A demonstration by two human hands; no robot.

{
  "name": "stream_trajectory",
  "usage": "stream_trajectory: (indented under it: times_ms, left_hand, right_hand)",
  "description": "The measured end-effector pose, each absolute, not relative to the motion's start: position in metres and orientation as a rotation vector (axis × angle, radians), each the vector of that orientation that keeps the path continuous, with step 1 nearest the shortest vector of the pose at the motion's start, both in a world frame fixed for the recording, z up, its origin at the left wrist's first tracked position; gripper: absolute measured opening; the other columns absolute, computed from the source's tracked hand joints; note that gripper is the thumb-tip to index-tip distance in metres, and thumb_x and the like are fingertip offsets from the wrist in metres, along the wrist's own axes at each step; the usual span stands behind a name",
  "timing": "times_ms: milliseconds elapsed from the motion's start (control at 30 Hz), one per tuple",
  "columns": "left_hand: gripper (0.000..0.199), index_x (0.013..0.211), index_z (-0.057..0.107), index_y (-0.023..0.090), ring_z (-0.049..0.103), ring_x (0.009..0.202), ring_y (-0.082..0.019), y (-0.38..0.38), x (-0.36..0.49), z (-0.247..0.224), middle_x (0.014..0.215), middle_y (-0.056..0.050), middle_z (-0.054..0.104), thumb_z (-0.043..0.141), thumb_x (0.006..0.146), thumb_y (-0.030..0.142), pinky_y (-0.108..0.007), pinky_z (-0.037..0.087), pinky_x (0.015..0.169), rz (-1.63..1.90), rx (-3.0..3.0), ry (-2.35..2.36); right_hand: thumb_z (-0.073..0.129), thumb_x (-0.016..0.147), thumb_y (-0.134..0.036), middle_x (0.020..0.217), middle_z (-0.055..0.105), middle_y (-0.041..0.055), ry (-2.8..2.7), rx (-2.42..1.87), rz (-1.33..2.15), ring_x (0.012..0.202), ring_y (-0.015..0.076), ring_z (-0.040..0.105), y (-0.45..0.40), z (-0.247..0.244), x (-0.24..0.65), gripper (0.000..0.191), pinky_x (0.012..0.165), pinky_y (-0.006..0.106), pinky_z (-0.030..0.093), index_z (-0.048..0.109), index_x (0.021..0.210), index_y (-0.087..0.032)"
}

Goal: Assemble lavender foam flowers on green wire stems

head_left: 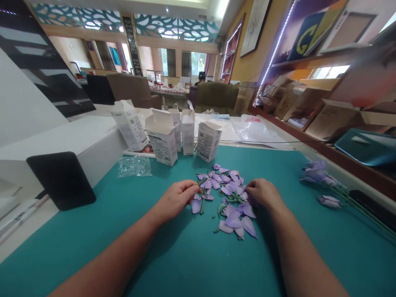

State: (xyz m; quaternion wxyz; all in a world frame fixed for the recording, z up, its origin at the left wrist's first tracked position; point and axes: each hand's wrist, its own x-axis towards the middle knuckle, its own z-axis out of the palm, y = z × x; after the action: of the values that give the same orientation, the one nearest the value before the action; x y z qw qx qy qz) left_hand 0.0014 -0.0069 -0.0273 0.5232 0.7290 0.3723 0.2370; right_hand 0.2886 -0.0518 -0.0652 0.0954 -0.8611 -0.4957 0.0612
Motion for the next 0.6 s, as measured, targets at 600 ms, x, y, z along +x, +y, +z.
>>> stream_trajectory:
  times_ms: [600]
  left_hand:
    - [0.032, 0.078, 0.061, 0.015, 0.047, 0.052, -0.011, -0.011, 0.004, -0.028, 0.065, 0.001, 0.058, 0.044, 0.082, 0.041, -0.023, 0.037, 0.052, 0.495, 1.849, 0.916]
  right_hand:
    - [0.057, 0.069, -0.025, 0.077, 0.072, 0.0115, -1.340, -2.549, 0.156, 0.075, 0.0246, 0.065, -0.054, -0.045, 0.283, 0.017, 0.055, 0.028, 0.037, 0.072, 0.071, -0.018]
